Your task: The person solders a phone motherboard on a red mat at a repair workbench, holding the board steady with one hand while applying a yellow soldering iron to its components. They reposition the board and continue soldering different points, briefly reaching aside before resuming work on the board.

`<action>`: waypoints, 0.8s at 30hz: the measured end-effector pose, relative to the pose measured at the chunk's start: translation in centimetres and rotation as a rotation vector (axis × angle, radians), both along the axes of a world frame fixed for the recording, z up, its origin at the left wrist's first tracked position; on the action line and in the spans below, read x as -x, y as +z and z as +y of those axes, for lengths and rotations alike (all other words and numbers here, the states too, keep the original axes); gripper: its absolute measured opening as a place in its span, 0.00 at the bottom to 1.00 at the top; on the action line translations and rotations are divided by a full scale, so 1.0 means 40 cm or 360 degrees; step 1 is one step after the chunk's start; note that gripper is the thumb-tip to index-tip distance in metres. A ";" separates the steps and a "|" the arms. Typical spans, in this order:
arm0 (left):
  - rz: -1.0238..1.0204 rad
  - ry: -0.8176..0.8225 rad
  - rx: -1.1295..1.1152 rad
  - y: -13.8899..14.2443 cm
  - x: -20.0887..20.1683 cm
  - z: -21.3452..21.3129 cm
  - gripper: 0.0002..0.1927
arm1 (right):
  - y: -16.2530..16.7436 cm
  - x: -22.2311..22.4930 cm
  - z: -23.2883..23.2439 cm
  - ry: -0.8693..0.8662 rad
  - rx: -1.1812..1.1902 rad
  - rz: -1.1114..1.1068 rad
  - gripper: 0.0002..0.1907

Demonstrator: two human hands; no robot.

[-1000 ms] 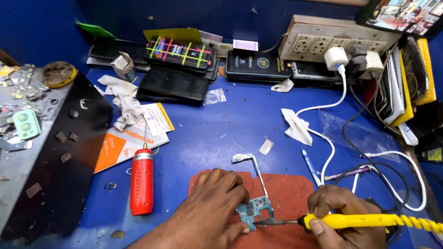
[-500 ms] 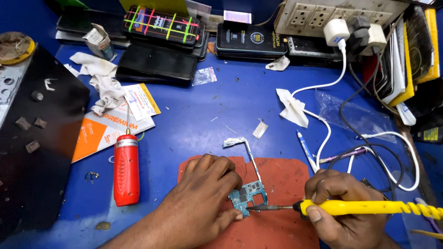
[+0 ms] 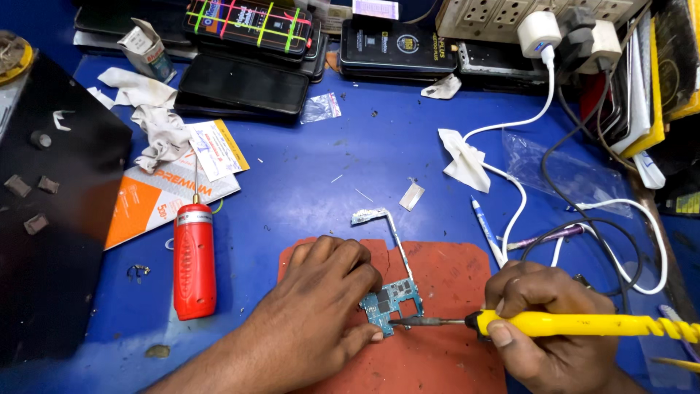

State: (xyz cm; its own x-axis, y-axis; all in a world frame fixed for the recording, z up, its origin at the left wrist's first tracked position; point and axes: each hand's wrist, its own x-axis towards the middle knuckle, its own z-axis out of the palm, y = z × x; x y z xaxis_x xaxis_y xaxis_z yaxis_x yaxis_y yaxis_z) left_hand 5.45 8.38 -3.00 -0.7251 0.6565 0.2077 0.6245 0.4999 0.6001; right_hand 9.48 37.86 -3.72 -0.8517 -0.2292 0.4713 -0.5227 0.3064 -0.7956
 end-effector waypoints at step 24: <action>-0.0030 -0.0026 0.0011 -0.048 0.002 0.035 0.24 | -0.026 0.005 0.027 0.0040 -0.0016 0.0077 0.07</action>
